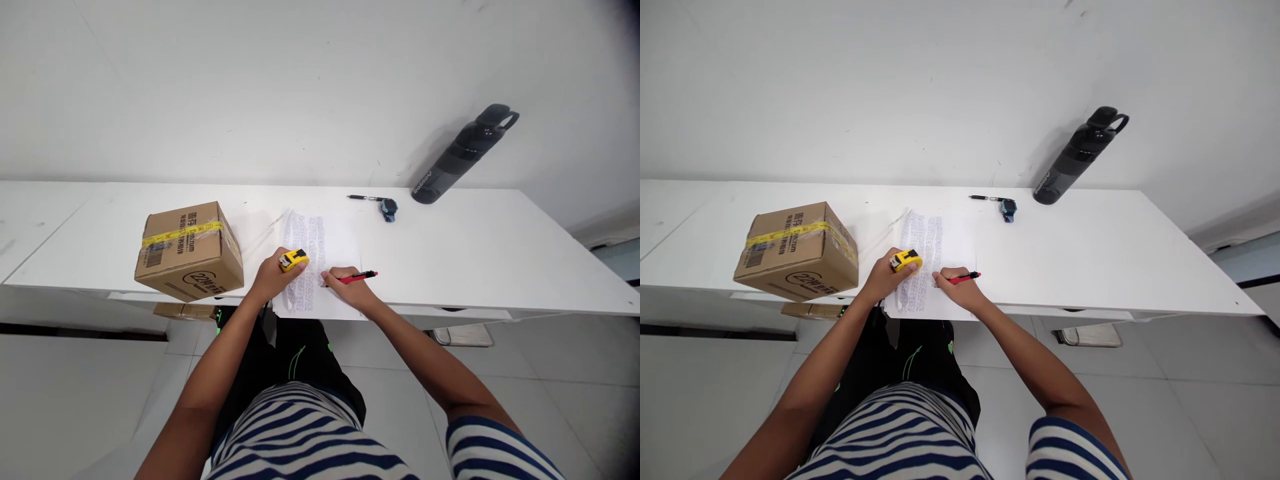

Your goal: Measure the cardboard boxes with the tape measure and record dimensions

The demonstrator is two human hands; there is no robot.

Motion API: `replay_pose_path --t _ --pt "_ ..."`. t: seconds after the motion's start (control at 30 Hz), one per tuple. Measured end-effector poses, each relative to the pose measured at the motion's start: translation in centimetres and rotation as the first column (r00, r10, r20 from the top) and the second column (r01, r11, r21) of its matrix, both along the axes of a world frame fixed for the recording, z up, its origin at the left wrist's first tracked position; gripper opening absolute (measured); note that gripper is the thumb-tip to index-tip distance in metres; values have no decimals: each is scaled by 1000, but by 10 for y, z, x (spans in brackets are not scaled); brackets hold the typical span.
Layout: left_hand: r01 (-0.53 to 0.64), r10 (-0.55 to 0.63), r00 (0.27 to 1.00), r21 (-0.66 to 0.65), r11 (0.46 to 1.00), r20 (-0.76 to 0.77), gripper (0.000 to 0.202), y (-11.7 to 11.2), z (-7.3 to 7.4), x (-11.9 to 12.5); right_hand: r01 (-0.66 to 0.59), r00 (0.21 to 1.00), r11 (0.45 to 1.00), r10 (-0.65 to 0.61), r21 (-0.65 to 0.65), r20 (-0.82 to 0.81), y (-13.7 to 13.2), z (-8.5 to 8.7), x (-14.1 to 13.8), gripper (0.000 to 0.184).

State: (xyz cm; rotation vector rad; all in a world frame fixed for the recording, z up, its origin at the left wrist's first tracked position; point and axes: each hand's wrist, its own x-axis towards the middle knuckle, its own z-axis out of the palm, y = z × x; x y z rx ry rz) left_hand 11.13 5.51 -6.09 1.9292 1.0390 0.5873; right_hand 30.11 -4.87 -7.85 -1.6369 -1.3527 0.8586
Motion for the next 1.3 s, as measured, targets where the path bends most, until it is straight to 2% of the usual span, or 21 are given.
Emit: replay_pose_path --t 0.3,0.43,0.57,0.73,0.87,1.07,1.13,1.2,1.27,1.3 --pt "0 0 1000 18 1000 -6 43 0 2 0 73 997 997 -73 33 -7 -1 -1 -1 48" --pt "-1 1 1000 22 1000 -11 42 0 2 0 13 1000 1000 -13 15 -25 -2 2 -1 45" --pt "-2 3 1000 23 1000 -13 42 0 2 0 23 1000 1000 -23 19 -17 -1 2 0 45" --pt "-1 1 1000 25 1000 -6 42 0 0 1 107 994 994 -106 36 -19 -2 -3 0 46" --pt "0 0 1000 24 1000 -4 42 0 0 1 42 999 999 -42 11 -19 -2 -3 1 44" --pt "4 -4 1000 39 999 -1 42 2 -1 0 62 998 998 -62 1 -5 -2 1 0 43" --pt "3 -3 1000 56 998 10 42 2 -3 2 114 993 993 -115 26 28 -1 0 -1 41" --pt "-5 1 999 83 997 54 43 -3 -4 2 214 968 971 -225 111 107 2 -3 0 36" --pt "-32 16 987 96 995 161 46 -13 -1 -2 272 928 944 -309 188 209 5 -8 3 36" --pt "-52 29 970 89 995 241 49 -20 3 -6 277 913 940 -322 198 250 7 -10 4 43"
